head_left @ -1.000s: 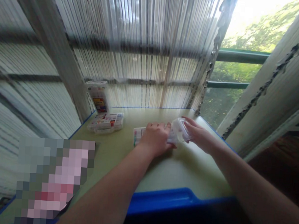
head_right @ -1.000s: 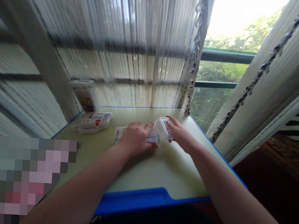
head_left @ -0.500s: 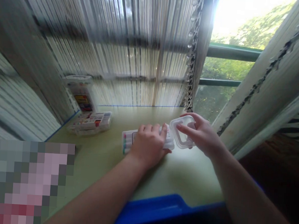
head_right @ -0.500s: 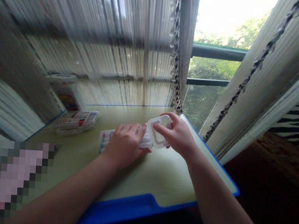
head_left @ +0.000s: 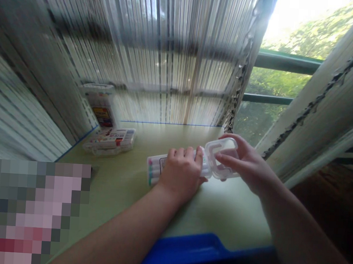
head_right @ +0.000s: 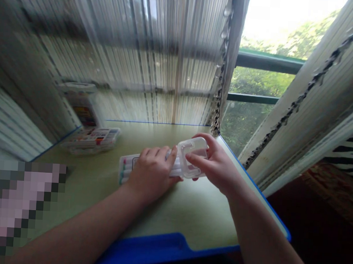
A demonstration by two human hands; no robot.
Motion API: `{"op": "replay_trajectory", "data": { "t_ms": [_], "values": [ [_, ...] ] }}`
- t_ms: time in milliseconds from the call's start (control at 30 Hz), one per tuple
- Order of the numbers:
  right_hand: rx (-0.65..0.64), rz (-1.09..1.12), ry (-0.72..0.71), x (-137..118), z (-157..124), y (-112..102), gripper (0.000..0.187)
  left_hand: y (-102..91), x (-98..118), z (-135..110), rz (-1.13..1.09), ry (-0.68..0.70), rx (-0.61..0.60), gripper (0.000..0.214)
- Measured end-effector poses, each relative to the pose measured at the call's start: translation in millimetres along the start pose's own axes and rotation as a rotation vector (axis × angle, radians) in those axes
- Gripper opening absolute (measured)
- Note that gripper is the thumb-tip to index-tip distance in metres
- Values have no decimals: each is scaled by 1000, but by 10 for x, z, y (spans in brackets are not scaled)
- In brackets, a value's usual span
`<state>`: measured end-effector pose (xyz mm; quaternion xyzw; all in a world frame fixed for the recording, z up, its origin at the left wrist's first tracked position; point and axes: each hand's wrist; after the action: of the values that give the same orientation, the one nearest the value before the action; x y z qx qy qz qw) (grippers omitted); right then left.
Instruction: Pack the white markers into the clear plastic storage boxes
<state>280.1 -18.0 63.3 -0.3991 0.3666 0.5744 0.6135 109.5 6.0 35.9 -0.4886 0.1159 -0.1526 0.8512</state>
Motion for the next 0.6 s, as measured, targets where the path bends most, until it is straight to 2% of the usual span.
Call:
{"op": "replay_trajectory", "data": {
  "t_ms": [600],
  "values": [
    [21,162,101,89,2,-71,45,-23,15,-5,-6,18,-19,79]
  ]
}}
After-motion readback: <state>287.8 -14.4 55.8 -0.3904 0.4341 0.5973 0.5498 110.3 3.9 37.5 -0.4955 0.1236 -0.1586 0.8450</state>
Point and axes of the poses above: each hand's wrist, its own z-axis towards the middle knuckle, its own y-axis out of the palm, x = y × z, and after that the axes turned 15 degrees about -y, right-handed
